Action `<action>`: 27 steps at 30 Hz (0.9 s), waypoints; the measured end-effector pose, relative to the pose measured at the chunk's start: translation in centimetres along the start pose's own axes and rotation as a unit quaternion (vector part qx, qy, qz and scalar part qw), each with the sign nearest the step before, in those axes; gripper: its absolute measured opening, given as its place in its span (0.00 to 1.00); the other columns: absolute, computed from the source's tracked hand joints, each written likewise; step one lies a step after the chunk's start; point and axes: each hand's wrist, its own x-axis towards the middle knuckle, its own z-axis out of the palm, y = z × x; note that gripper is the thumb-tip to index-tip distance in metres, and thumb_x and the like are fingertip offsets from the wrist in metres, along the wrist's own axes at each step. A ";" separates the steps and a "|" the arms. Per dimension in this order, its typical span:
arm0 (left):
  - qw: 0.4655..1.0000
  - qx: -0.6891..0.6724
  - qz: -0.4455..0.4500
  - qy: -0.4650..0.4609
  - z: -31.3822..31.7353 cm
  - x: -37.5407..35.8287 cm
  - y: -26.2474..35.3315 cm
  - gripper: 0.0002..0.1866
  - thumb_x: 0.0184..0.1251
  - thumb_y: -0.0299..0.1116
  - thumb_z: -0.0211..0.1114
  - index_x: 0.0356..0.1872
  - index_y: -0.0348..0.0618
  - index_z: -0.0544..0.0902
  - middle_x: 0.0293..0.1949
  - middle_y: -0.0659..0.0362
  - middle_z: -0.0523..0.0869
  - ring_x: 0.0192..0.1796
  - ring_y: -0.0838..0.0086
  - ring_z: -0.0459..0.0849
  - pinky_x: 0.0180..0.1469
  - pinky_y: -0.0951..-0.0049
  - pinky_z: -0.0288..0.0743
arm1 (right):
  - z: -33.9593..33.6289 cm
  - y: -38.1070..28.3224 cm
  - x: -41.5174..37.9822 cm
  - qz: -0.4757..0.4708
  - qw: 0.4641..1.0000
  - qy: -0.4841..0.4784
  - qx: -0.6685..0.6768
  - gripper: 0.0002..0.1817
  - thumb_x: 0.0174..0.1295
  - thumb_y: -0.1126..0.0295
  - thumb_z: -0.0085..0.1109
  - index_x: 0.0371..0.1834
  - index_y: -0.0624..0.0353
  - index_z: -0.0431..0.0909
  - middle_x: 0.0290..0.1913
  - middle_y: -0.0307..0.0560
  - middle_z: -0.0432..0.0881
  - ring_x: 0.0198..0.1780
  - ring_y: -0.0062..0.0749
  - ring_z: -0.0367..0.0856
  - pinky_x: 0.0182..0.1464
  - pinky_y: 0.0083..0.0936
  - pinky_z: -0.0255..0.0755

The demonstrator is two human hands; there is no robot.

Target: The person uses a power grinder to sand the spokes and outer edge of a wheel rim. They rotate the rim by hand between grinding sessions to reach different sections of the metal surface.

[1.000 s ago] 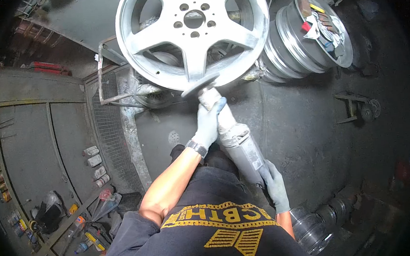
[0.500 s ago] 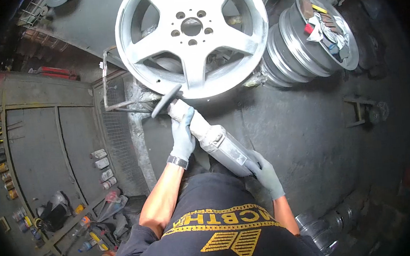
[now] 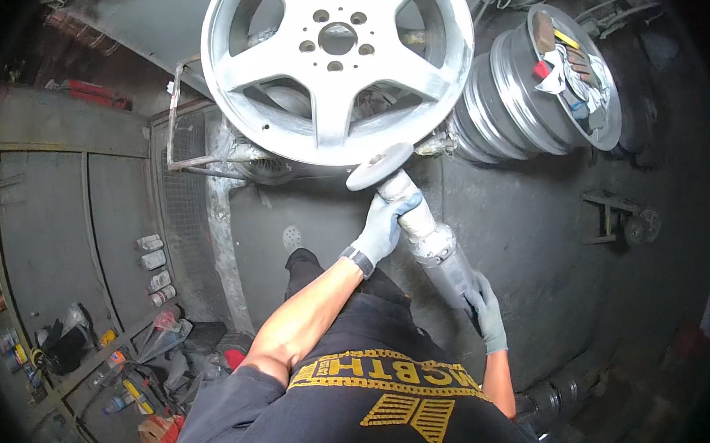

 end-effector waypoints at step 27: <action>0.973 0.138 0.179 0.040 -15.4 -3.2 25.9 0.15 0.74 0.25 0.67 0.59 0.36 0.86 0.55 0.55 0.90 0.59 0.66 0.89 0.65 0.66 0.83 | 26.3 -6.9 3.3 -0.093 0.992 -0.047 -0.073 0.39 0.70 0.50 0.68 0.79 0.58 0.71 0.70 0.62 0.81 0.72 0.46 0.79 0.73 0.37 0.70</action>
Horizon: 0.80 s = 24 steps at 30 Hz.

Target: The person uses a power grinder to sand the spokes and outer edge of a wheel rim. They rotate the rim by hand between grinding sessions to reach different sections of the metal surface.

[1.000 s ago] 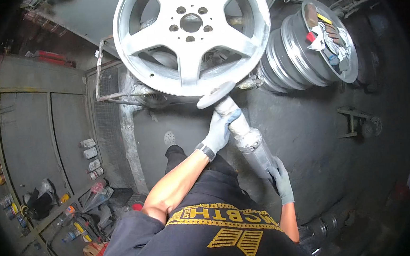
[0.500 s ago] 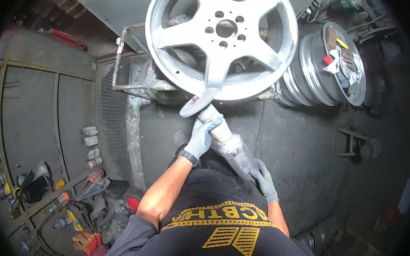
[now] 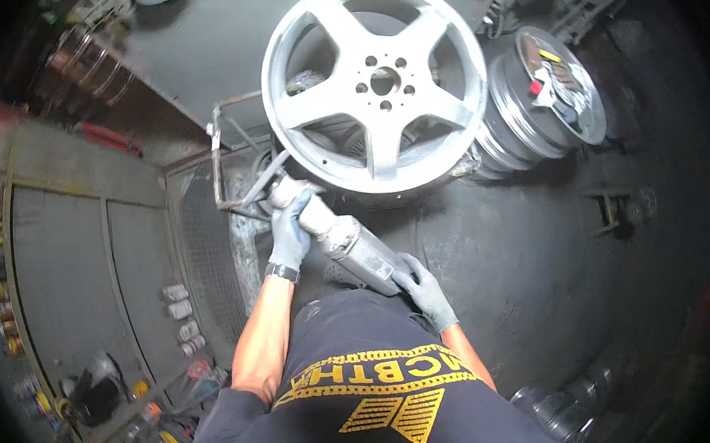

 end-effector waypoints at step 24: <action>0.964 -0.069 0.000 0.255 4.6 -4.1 2.8 0.09 0.70 0.37 0.66 0.42 0.42 0.83 0.38 0.52 0.87 0.43 0.60 0.88 0.55 0.56 0.83 | -27.9 -22.0 34.5 -0.280 0.875 0.310 -0.247 0.30 0.63 0.44 0.74 0.46 0.62 0.76 0.33 0.57 0.85 0.36 0.50 0.87 0.42 0.44 0.77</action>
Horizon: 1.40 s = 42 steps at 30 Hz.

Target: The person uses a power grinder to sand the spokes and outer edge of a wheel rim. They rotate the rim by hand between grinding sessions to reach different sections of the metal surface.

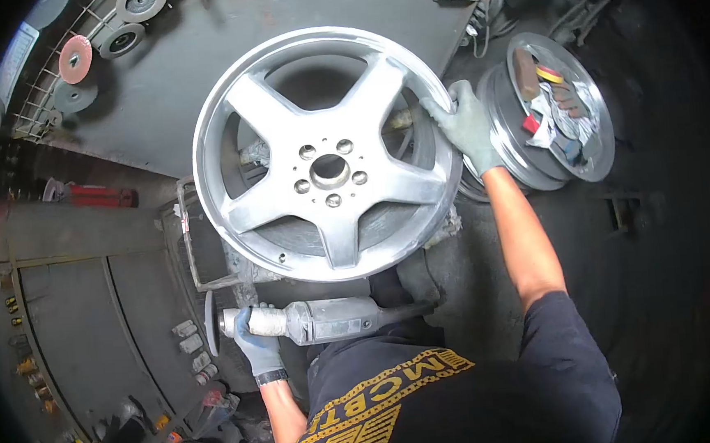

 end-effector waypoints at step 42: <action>0.956 0.084 -0.096 -0.263 2.9 -1.8 -4.1 0.08 0.68 0.24 0.71 0.47 0.39 0.88 0.42 0.58 0.90 0.46 0.72 0.90 0.53 0.69 0.83 | -1.6 -6.5 -50.6 0.243 0.828 -0.381 0.333 0.50 0.62 0.52 0.77 0.83 0.63 0.61 0.77 0.63 0.73 0.78 0.45 0.71 0.79 0.38 0.63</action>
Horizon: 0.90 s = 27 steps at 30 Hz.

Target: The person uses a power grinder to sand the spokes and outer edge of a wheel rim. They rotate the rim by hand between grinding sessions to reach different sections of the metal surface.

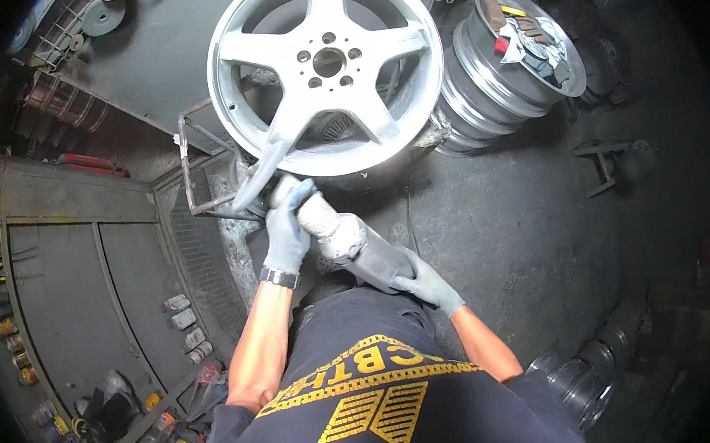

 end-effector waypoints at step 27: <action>0.997 -0.015 -0.079 0.009 17.7 3.5 -14.5 0.21 0.74 0.42 0.73 0.59 0.42 0.80 0.41 0.59 0.85 0.40 0.73 0.87 0.42 0.68 0.84 | -11.9 -9.6 -13.5 0.127 0.965 0.169 0.158 0.30 0.80 0.57 0.60 0.75 0.66 0.68 0.49 0.46 0.84 0.36 0.21 0.79 0.36 0.21 0.76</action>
